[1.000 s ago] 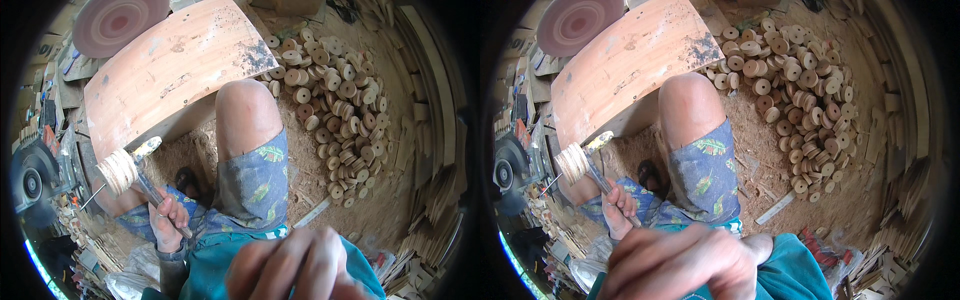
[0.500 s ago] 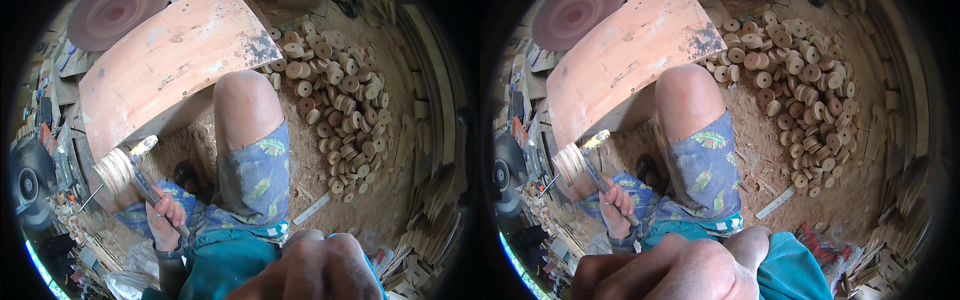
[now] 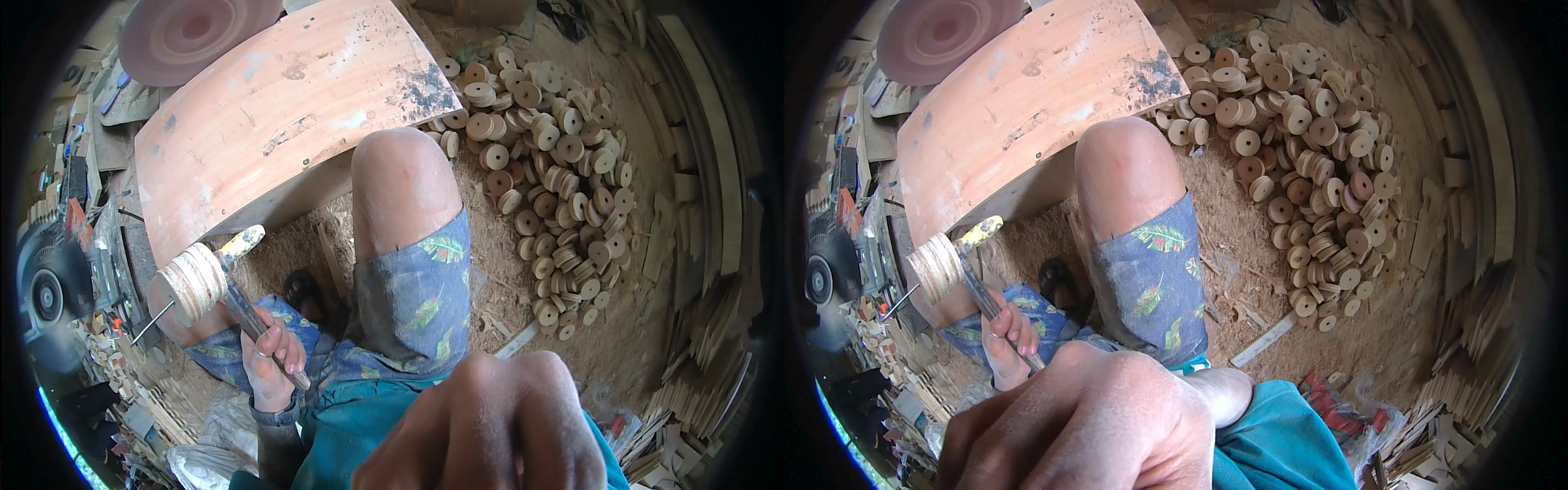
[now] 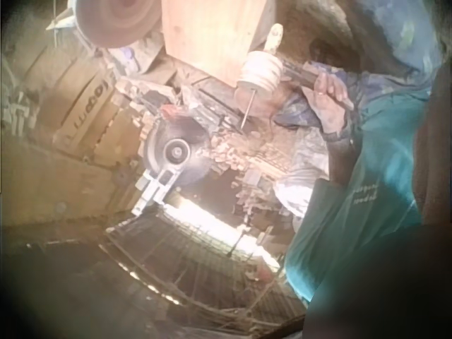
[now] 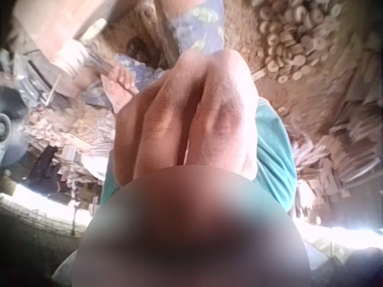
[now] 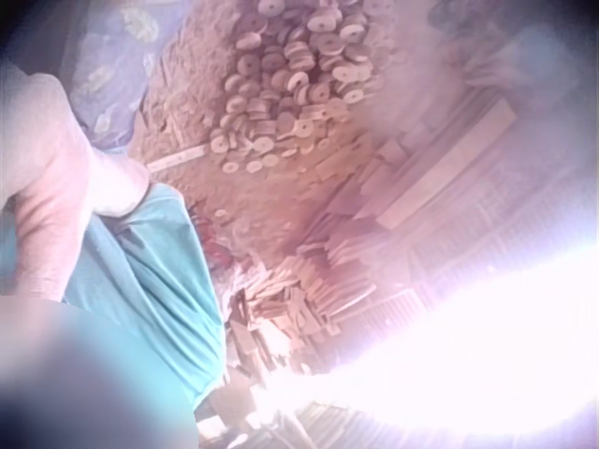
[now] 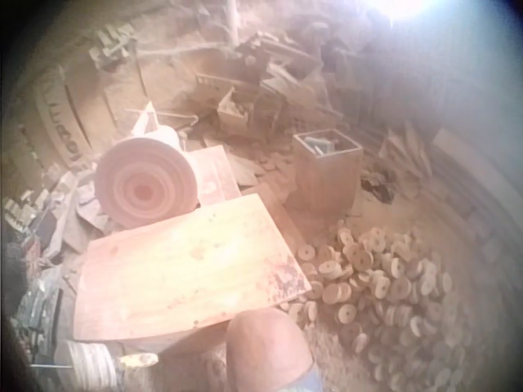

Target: The person sits on the floor and repeatedly picks up small wooden discs, mounts them onto a metal rod, and presses the stack against a rotating grinding wheel to smooth the edges. After grinding, the person removes the discs from the rod and places them into a pile on the floor.

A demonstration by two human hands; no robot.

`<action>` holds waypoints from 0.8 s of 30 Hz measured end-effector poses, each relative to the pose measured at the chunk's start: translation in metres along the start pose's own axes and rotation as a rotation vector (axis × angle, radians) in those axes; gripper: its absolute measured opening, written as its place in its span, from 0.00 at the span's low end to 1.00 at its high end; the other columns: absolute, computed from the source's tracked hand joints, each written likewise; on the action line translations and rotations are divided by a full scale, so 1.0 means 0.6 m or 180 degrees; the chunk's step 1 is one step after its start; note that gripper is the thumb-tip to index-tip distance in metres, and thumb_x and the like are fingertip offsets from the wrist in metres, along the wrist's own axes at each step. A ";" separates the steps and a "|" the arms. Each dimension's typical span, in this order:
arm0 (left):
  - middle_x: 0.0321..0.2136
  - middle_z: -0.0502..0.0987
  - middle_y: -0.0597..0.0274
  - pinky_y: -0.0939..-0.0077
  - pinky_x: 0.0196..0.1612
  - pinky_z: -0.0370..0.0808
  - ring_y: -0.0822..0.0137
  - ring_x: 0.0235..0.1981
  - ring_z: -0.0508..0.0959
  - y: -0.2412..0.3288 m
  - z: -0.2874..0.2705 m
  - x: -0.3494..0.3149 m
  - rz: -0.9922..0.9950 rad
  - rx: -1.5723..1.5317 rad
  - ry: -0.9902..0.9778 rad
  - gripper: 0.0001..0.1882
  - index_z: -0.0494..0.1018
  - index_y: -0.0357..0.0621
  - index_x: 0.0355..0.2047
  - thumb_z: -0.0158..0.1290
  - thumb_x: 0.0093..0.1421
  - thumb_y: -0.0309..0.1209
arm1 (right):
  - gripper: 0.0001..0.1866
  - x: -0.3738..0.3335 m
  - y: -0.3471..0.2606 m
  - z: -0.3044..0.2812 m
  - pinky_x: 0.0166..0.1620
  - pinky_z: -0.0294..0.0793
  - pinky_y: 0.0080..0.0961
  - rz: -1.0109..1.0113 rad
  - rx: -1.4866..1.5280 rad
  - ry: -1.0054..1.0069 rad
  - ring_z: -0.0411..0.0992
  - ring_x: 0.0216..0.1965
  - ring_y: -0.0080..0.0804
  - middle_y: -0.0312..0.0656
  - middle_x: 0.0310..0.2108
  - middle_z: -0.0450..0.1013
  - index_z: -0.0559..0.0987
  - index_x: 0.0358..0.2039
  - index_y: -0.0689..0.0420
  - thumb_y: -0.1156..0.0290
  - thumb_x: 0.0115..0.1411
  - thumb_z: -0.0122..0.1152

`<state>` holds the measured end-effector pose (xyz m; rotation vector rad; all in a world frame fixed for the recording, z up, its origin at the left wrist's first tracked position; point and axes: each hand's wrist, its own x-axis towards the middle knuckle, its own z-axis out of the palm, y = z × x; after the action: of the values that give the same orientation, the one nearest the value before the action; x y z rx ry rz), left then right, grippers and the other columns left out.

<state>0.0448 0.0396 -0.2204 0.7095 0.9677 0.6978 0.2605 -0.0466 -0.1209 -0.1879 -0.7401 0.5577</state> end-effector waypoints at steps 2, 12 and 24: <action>0.17 0.60 0.70 0.79 0.12 0.63 0.76 0.09 0.61 -0.001 -0.001 0.000 0.0030 -0.0008 -0.0056 0.11 0.63 0.46 0.38 0.55 0.62 0.30 | 0.18 0.000 0.007 -0.009 0.38 0.74 0.31 -0.0008 -0.0146 -0.0050 0.77 0.34 0.38 0.48 0.35 0.78 0.80 0.40 0.64 0.59 0.63 0.63; 0.17 0.59 0.71 0.79 0.12 0.62 0.76 0.09 0.61 0.003 0.002 -0.001 0.0013 0.0120 -0.0107 0.12 0.62 0.46 0.37 0.55 0.62 0.31 | 0.17 0.007 -0.036 -0.009 0.40 0.74 0.31 0.0083 -0.0388 -0.0254 0.76 0.34 0.35 0.47 0.35 0.78 0.79 0.39 0.65 0.60 0.63 0.62; 0.16 0.58 0.70 0.78 0.13 0.64 0.75 0.09 0.61 0.003 0.011 0.001 0.0057 0.0157 -0.0137 0.12 0.62 0.47 0.38 0.55 0.60 0.30 | 0.17 0.000 -0.055 -0.011 0.41 0.74 0.30 0.0073 -0.0491 -0.0308 0.76 0.34 0.33 0.45 0.34 0.78 0.78 0.39 0.65 0.61 0.64 0.61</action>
<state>0.0506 0.0397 -0.2164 0.7744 0.9428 0.6736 0.2785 -0.0744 -0.1140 -0.3144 -0.8765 0.5344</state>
